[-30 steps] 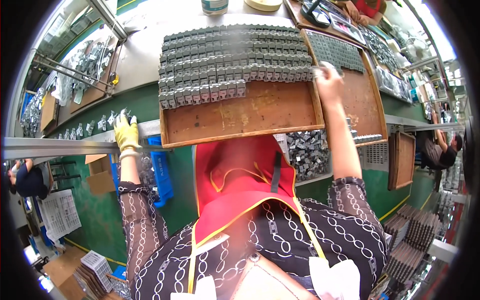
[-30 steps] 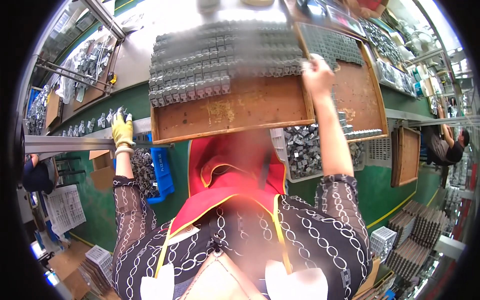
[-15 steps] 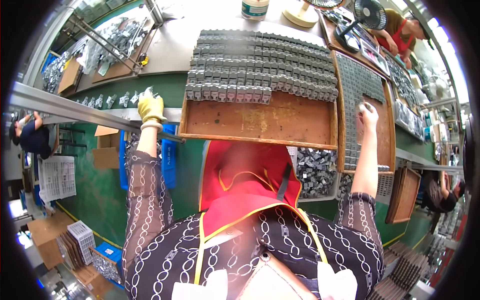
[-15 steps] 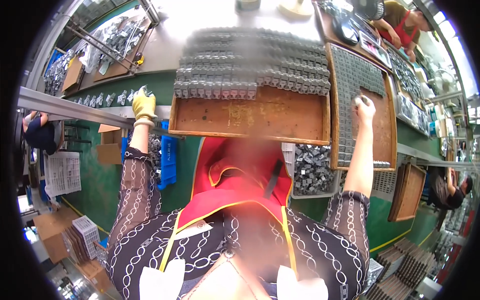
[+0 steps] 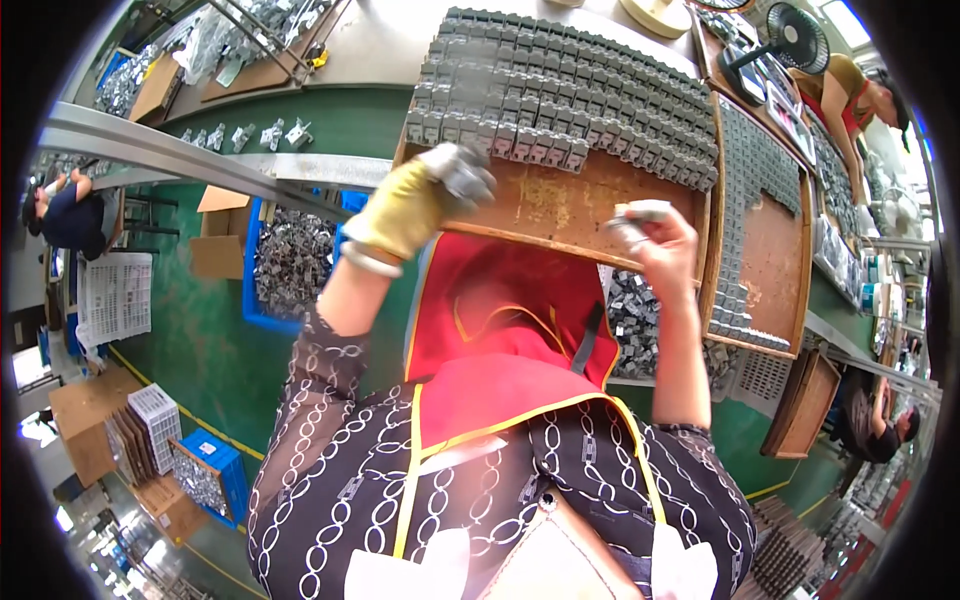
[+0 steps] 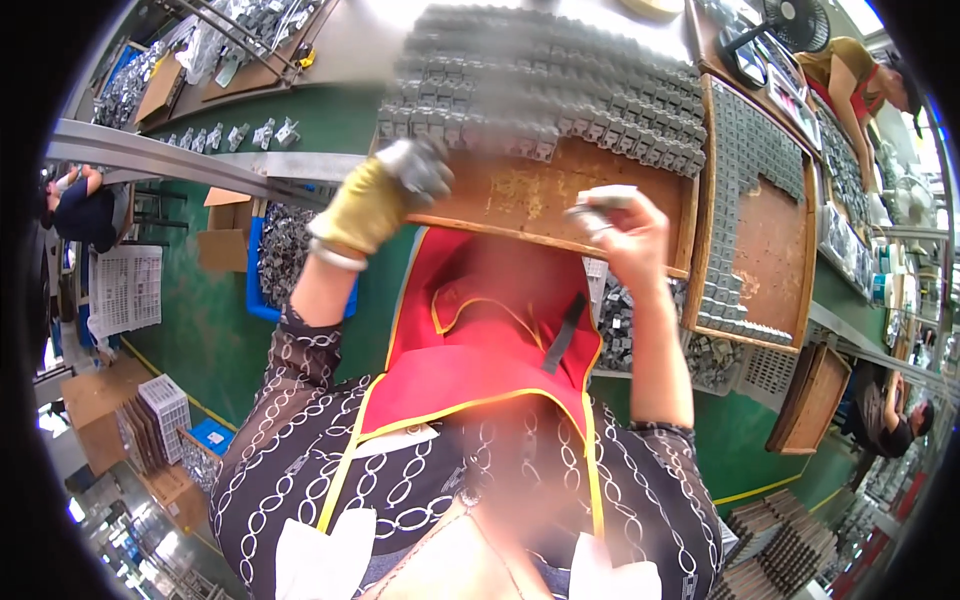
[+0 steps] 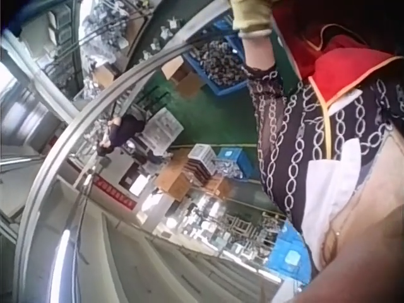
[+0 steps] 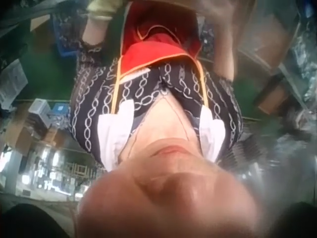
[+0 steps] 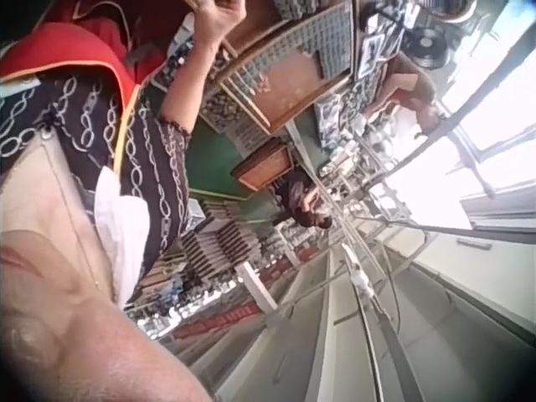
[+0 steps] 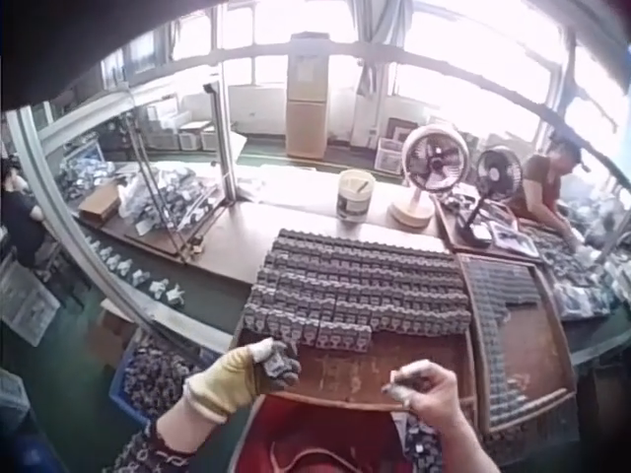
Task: The person assembles small electronic switches by hand, snapping together plastic housings and metal contacts from bins and trays at a factory workbench.
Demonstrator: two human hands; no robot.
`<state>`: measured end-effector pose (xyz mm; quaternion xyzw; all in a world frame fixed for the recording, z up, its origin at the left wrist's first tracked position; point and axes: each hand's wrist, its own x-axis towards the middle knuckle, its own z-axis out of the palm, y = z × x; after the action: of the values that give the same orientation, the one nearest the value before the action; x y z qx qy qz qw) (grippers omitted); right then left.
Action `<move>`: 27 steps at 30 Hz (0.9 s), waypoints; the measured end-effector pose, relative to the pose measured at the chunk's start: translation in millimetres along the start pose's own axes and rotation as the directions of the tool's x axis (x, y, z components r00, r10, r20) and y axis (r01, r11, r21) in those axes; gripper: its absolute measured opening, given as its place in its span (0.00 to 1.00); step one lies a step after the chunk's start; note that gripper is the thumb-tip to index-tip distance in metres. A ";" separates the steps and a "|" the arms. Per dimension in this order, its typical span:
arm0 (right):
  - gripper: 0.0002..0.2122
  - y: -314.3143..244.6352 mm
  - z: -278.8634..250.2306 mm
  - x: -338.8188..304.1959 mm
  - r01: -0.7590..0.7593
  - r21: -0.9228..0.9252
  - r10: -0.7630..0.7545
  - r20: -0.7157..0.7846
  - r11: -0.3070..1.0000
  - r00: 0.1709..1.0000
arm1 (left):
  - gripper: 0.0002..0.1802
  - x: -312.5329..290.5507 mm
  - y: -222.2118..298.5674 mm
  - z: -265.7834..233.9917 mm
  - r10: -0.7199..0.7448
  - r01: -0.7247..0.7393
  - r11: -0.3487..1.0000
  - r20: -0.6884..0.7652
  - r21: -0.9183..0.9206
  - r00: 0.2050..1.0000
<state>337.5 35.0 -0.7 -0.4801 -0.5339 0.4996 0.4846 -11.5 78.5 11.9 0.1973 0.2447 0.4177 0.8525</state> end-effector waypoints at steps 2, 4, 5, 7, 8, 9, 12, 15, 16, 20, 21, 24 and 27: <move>0.12 7.4 48.6 -9.5 0.055 0.189 -0.077 0.107 0.980 0.991 | 0.21 -6.7 -34.7 16.0 -0.093 0.098 0.988 -0.047 0.118 0.995; 0.13 6.2 70.3 -20.0 -0.081 0.252 0.033 0.191 0.964 0.981 | 0.20 -9.6 -63.0 10.6 -0.251 0.259 0.962 -0.088 0.089 0.964; 0.13 7.9 71.1 -24.7 -0.170 0.279 0.112 0.213 0.945 0.971 | 0.19 -10.9 -75.5 12.2 -0.263 0.272 0.958 -0.104 0.088 0.959; 0.13 5.9 67.4 -31.3 -0.224 0.175 0.180 0.234 0.959 0.955 | 0.17 -19.0 -90.1 12.7 -0.284 0.297 0.951 -0.136 0.089 0.949; 0.13 5.6 65.3 -33.7 -0.256 0.071 0.232 0.250 0.964 0.940 | 0.17 -22.8 -88.0 18.9 -0.299 0.312 0.947 -0.138 0.081 0.944; 0.13 16.0 63.3 -37.1 -0.213 0.053 0.195 0.240 0.976 0.951 | 0.18 -26.0 -85.2 25.3 -0.291 0.305 0.947 -0.136 0.102 0.947; 0.13 13.8 62.7 -42.2 -0.196 -0.017 0.195 0.222 0.981 0.956 | 0.20 -30.2 -86.9 23.4 -0.274 0.287 0.944 -0.102 0.161 0.956; 0.10 15.9 63.2 -44.9 -0.224 0.089 0.205 0.183 0.970 0.961 | 0.24 -31.6 -79.8 29.4 -0.304 0.358 0.835 -0.192 0.417 0.933; 0.09 17.7 62.9 -45.7 -0.235 0.169 0.208 0.165 0.957 0.964 | 0.24 -32.2 -78.6 30.5 -0.307 0.361 0.834 -0.192 0.417 0.932; 0.11 30.6 69.4 -58.4 -0.259 0.335 0.248 0.074 0.906 0.966 | 0.24 -35.0 -78.5 31.8 -0.360 0.412 0.808 -0.201 0.421 0.911; 0.11 37.4 70.1 -61.9 -0.227 0.377 0.218 0.067 0.898 0.974 | 0.23 -35.4 -78.6 32.8 -0.387 0.432 0.822 -0.193 0.372 0.902; 0.20 45.8 67.2 -63.1 -0.292 0.441 0.219 0.210 0.849 0.953 | 0.26 -34.9 -77.3 11.9 -0.504 0.490 0.806 -0.047 0.332 0.862; 0.22 19.4 63.6 -57.9 -0.516 0.313 0.347 0.461 0.798 0.816 | 0.27 -41.9 -72.9 11.8 -0.491 0.461 0.795 -0.027 0.395 0.870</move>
<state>278.7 -26.3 -24.2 -0.3674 -0.3695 0.7854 0.3341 18.0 1.3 -7.5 0.3105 0.3316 0.1247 0.8821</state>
